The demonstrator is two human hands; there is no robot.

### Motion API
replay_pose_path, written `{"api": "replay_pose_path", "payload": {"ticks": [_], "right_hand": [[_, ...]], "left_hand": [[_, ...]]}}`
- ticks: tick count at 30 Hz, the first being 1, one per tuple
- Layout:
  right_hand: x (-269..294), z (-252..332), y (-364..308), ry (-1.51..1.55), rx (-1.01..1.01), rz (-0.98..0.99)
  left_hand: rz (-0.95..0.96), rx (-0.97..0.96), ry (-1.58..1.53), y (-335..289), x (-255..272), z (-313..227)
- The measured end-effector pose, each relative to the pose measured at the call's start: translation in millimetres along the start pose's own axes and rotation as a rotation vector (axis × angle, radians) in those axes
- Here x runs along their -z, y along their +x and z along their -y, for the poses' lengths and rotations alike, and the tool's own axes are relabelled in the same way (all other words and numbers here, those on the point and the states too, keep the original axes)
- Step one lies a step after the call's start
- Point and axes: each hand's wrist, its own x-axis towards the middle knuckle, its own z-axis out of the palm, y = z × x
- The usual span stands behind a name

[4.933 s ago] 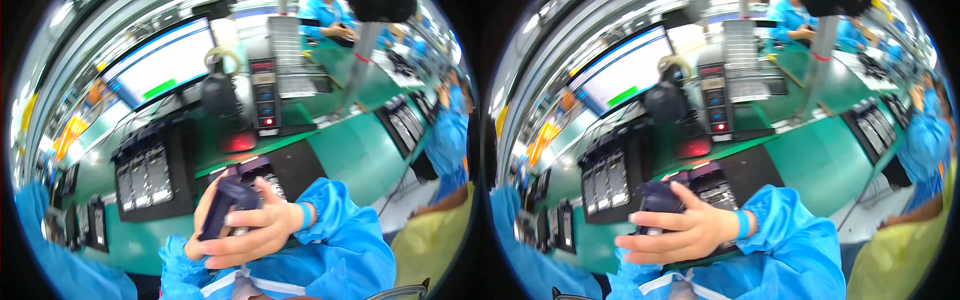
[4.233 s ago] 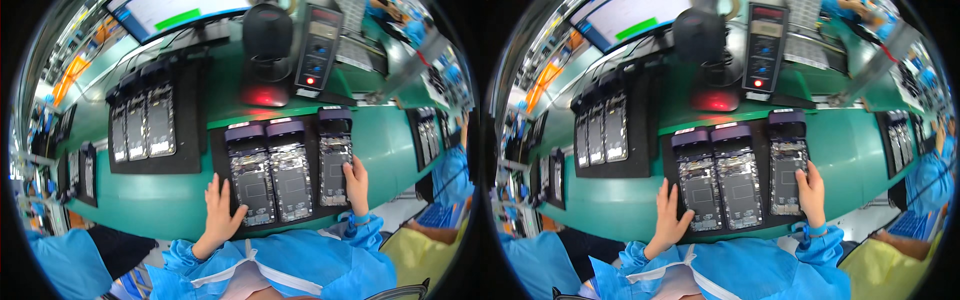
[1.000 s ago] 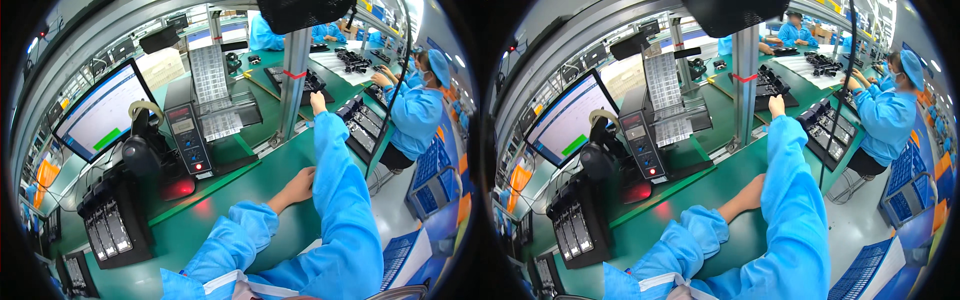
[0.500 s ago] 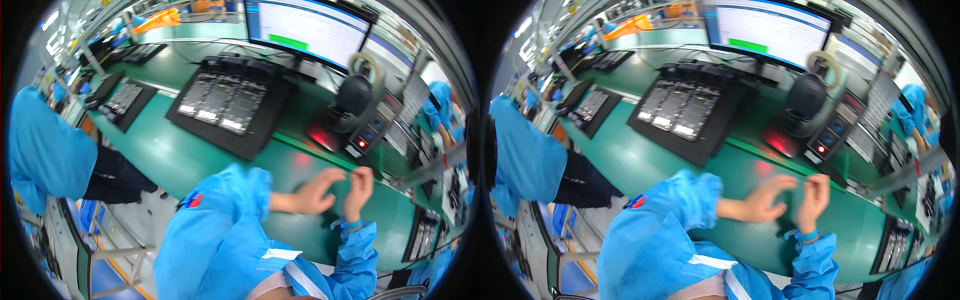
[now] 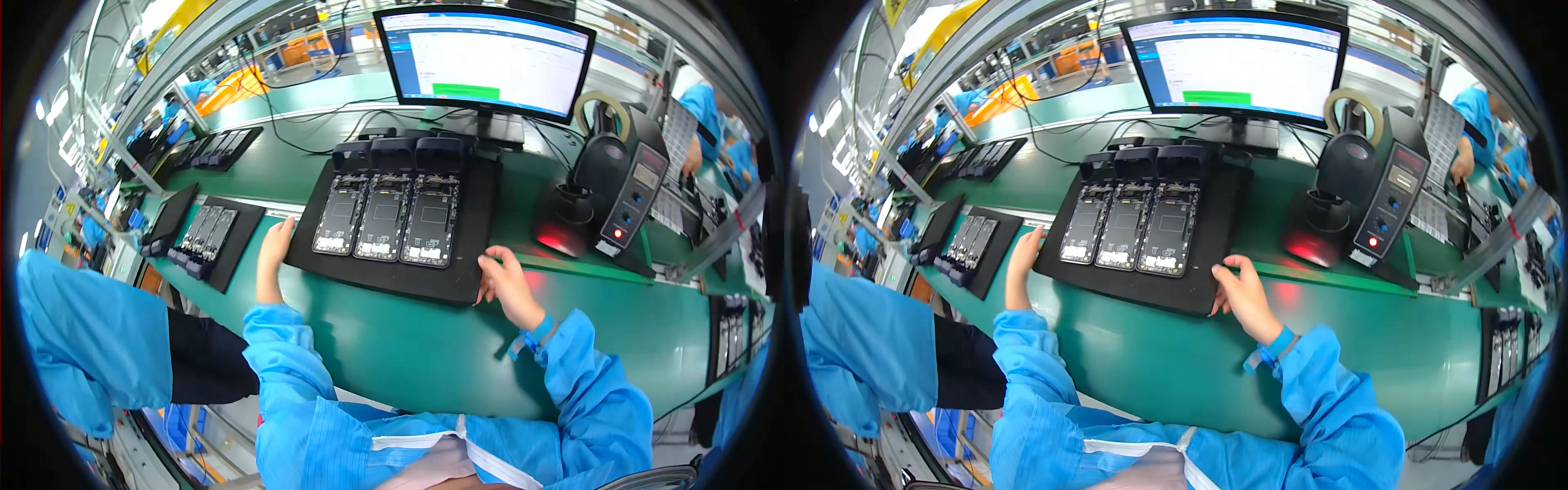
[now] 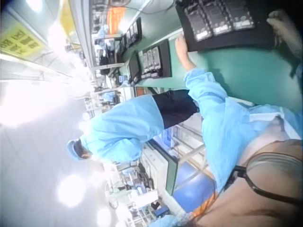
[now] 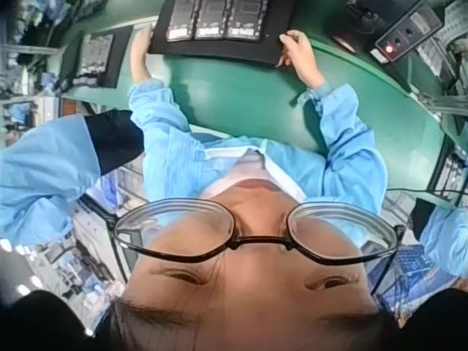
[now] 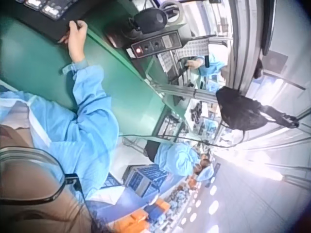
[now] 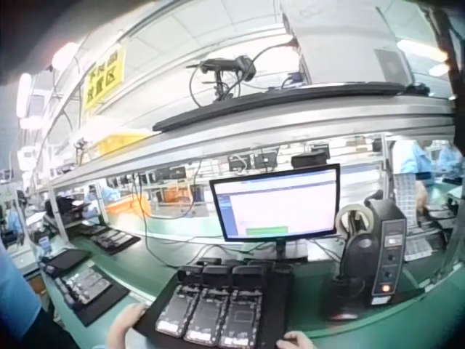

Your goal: The person repeatedly picks up disassembled electronic devices from a tray, scans their barcodes with a handheld scanner, and places them back into the tray. This cycle is performed for multiple units in a factory setting.

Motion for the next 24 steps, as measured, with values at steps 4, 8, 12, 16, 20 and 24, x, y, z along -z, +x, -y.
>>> {"api": "replay_pose_path", "payload": {"ticks": [4,8,12,16,20,24], "right_hand": [[-12,10,6,-0.151,0.002,-0.093],[-13,-10,15,-0.116,0.280,-0.228],[-19,19,-29,-0.129,0.403,-0.151],[25,8,-91,-0.224,0.512,-0.139],[79,19,-194,-0.200,0.481,-0.261],[154,-12,-267,-0.727,0.581,-0.393]], "left_hand": [[0.246,0.040,-0.390,-16,10,-22],[0.180,-0.227,-0.440,-26,9,-16],[0.077,-0.383,-0.395,-73,21,-27],[0.093,-0.416,-0.443,-149,19,-56],[0.182,-0.330,-0.455,-237,-19,-71],[0.201,-0.388,-0.488,-312,-88,-49]]}}
